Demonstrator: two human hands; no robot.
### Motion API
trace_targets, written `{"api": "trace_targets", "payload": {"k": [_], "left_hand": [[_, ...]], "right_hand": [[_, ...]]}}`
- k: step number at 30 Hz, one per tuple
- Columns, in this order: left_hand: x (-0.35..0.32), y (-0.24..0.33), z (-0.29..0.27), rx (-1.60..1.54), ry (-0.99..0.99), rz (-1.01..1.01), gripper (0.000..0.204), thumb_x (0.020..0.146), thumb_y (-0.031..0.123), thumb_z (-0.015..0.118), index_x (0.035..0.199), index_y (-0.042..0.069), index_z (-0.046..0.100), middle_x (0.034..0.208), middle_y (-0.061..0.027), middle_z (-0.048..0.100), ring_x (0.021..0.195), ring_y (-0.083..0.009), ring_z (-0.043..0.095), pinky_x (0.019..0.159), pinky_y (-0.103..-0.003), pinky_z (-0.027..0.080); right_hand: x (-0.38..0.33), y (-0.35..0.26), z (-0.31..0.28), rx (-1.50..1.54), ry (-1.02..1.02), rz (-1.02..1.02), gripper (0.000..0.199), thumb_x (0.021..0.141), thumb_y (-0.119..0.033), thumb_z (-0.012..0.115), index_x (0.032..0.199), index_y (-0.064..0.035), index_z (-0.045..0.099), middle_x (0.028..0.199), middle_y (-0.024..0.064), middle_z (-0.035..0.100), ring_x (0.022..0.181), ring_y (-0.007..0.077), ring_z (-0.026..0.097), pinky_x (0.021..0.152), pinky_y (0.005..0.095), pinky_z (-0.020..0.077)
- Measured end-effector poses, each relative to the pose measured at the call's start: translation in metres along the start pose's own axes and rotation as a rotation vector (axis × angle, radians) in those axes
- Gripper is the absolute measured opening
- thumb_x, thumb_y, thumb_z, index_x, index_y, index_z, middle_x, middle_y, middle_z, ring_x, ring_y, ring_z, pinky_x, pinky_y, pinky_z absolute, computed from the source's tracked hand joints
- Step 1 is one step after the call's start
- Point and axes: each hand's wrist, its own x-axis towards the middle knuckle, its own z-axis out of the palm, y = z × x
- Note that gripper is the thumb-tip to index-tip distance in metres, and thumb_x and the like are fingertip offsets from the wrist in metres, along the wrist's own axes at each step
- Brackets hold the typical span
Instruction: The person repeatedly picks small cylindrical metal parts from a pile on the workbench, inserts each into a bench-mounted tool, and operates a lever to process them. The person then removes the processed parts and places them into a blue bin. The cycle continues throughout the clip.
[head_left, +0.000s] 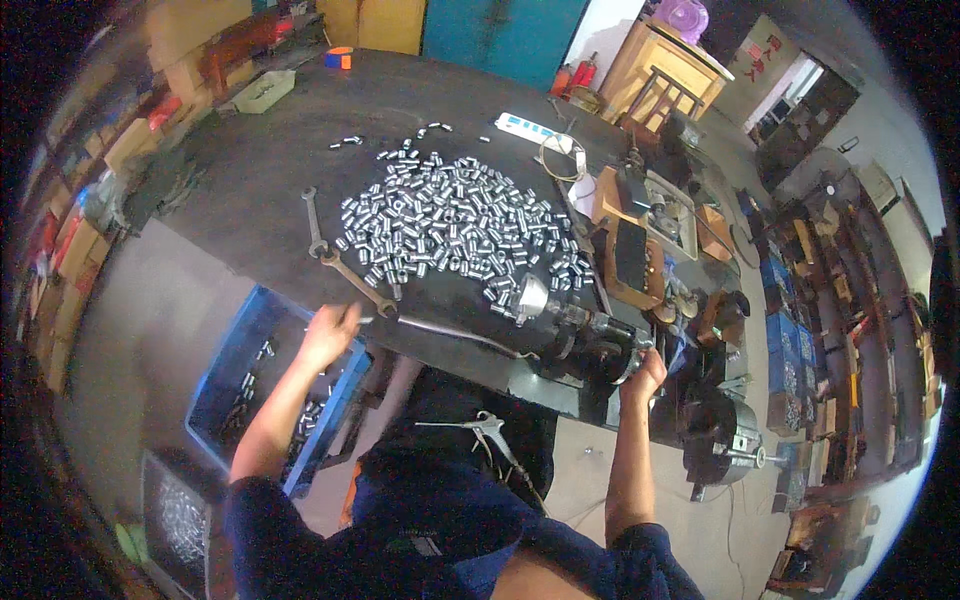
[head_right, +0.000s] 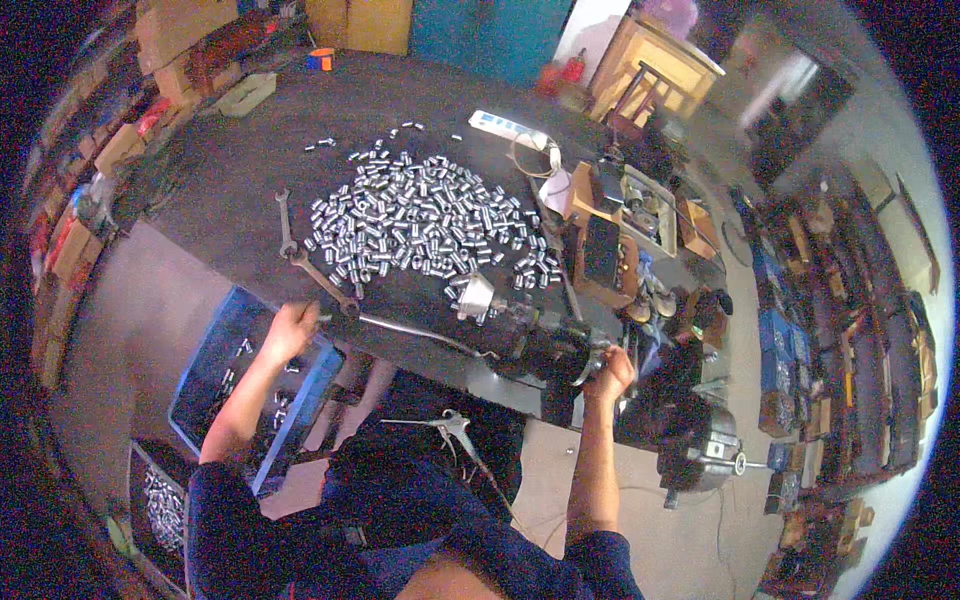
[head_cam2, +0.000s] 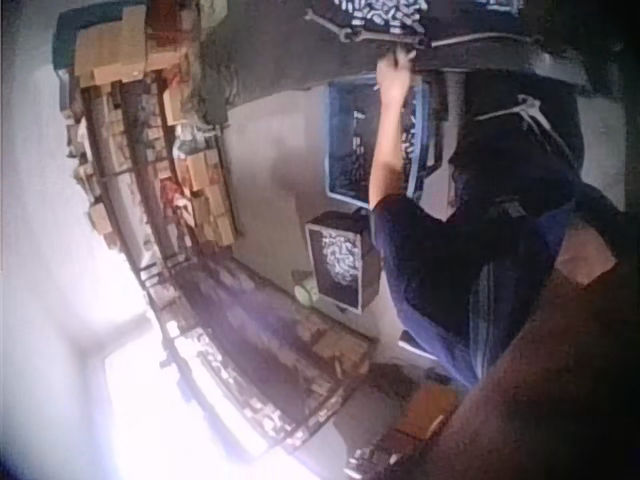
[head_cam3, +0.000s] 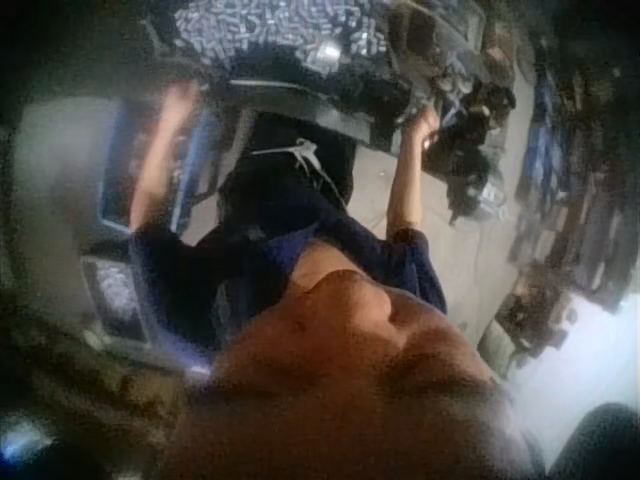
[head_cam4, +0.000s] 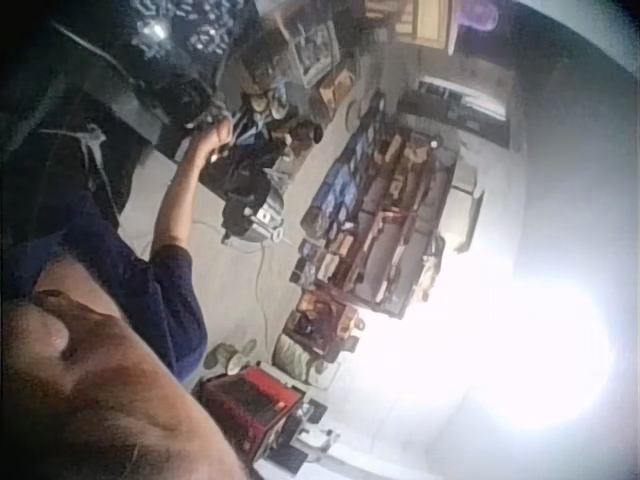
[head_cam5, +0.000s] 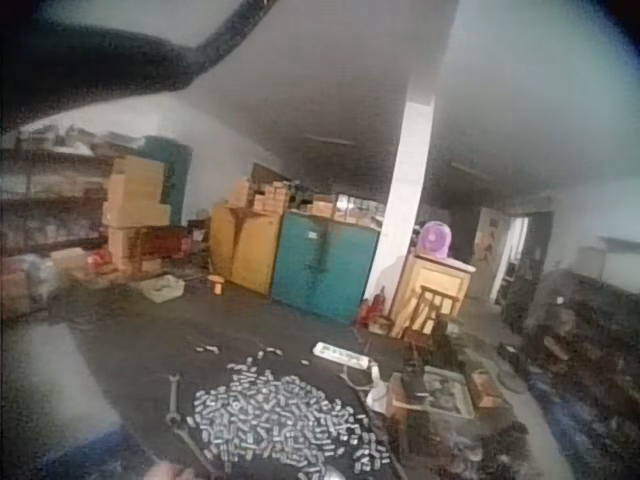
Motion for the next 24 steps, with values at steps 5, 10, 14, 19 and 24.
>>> {"api": "trace_targets", "payload": {"k": [5, 10, 14, 19, 24], "left_hand": [[-0.04, -0.162, 0.011, 0.524, 0.142, -0.185, 0.041, 0.077, 0.034, 0.048, 0.069, -0.004, 0.059, 0.068, -0.0223, 0.058, 0.071, -0.0365, 0.058, 0.068, -0.043, 0.045], [-0.064, -0.202, -0.005, 0.632, 0.042, -0.244, 0.031, 0.073, 0.028, 0.055, 0.074, -0.002, 0.058, 0.07, -0.0218, 0.058, 0.071, -0.0356, 0.059, 0.067, -0.044, 0.046], [-0.03, -0.107, -0.017, 0.451, 0.225, -0.031, 0.019, 0.071, 0.019, 0.056, 0.076, 0.001, 0.057, 0.074, -0.0209, 0.058, 0.07, -0.0365, 0.056, 0.064, -0.043, 0.045], [0.017, 0.044, 0.024, 0.226, 0.163, 0.28, 0.017, 0.073, 0.022, 0.054, 0.078, 0.008, 0.061, 0.072, -0.0164, 0.059, 0.069, -0.0321, 0.058, 0.062, -0.041, 0.045], [0.072, 0.093, 0.119, 0.286, -0.013, 0.39, 0.027, 0.073, 0.035, 0.058, 0.076, 0.008, 0.061, 0.071, -0.0135, 0.06, 0.069, -0.0297, 0.059, 0.061, -0.039, 0.046]], "right_hand": [[-0.009, -0.005, -0.01, -0.063, -0.012, 0.118, 0.014, 0.077, -0.016, 0.048, 0.072, -0.0058, 0.055, 0.057, -0.0028, 0.046, 0.042, 0.0051, 0.038, 0.037, 0.0188, 0.0269], [-0.022, -0.016, -0.003, -0.124, -0.003, 0.073, 0.014, 0.077, -0.017, 0.05, 0.073, -0.0061, 0.057, 0.055, -0.004, 0.042, 0.04, 0.0047, 0.035, 0.035, 0.0183, 0.0246], [-0.023, -0.014, -0.007, -0.127, -0.005, 0.036, 0.014, 0.076, -0.016, 0.051, 0.072, -0.0043, 0.057, 0.058, -0.0022, 0.044, 0.041, 0.0053, 0.035, 0.035, 0.0184, 0.025], [-0.021, -0.014, -0.007, -0.088, 0.072, 0.119, 0.014, 0.075, -0.015, 0.05, 0.074, -0.0025, 0.057, 0.056, 0.0, 0.044, 0.041, 0.0069, 0.036, 0.037, 0.0189, 0.0257], [-0.027, -0.016, -0.01, -0.041, 0.018, 0.084, 0.012, 0.076, -0.013, 0.05, 0.072, -0.0026, 0.054, 0.054, -0.0011, 0.041, 0.041, 0.006, 0.033, 0.037, 0.0194, 0.0239]]}}
